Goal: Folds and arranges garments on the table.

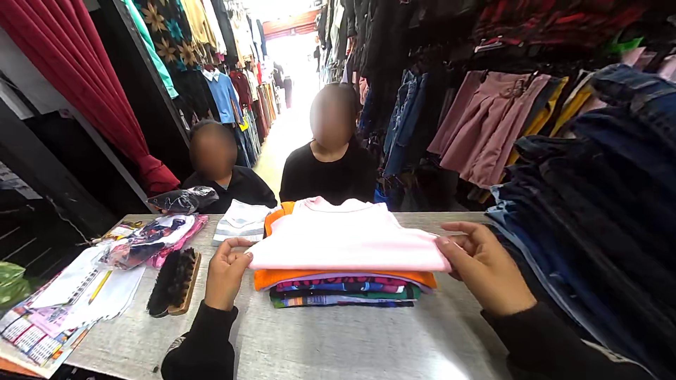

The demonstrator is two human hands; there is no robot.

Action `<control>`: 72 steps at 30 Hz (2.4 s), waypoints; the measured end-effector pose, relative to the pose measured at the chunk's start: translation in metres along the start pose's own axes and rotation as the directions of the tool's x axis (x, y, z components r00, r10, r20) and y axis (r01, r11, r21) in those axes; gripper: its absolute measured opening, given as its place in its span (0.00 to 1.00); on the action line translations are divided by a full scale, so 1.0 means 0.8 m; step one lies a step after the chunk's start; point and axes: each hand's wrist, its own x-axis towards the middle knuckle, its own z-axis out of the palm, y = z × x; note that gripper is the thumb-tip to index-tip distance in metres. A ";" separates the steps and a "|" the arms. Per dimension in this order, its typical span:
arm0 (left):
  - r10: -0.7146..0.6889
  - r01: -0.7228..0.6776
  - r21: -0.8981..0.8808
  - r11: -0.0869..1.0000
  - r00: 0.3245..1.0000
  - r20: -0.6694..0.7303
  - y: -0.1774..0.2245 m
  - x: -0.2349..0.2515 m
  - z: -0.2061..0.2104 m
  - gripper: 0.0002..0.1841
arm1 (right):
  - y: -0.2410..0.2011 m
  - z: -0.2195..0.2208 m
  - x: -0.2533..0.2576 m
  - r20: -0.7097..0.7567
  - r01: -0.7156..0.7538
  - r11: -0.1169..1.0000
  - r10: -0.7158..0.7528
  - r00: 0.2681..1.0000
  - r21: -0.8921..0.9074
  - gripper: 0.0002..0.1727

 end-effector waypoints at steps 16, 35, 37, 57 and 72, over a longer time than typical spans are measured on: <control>-0.121 -0.189 0.583 0.790 0.884 0.452 -0.008 0.003 0.084 0.37 | 0.028 0.088 0.005 0.423 0.554 0.796 -0.427 0.799 -0.244 0.49; -0.094 -0.249 0.862 0.442 0.943 0.321 -0.065 0.131 -0.007 0.37 | 0.037 0.032 -0.024 0.415 0.458 0.860 -0.340 0.844 -0.227 0.38; -0.051 -0.145 0.814 0.562 0.977 0.209 -0.067 0.134 -0.002 0.23 | 0.041 0.035 -0.025 0.385 0.466 0.856 -0.362 0.849 -0.223 0.37; 0.432 -0.843 0.185 0.505 0.432 0.792 0.051 -0.042 0.131 0.27 | -0.051 0.078 -0.016 0.413 0.021 0.927 -0.187 0.891 0.375 0.40; 0.693 -0.823 -0.379 0.424 0.025 0.720 0.130 0.133 0.157 0.33 | -0.164 0.022 0.052 0.418 0.262 0.706 -0.632 0.653 0.658 0.12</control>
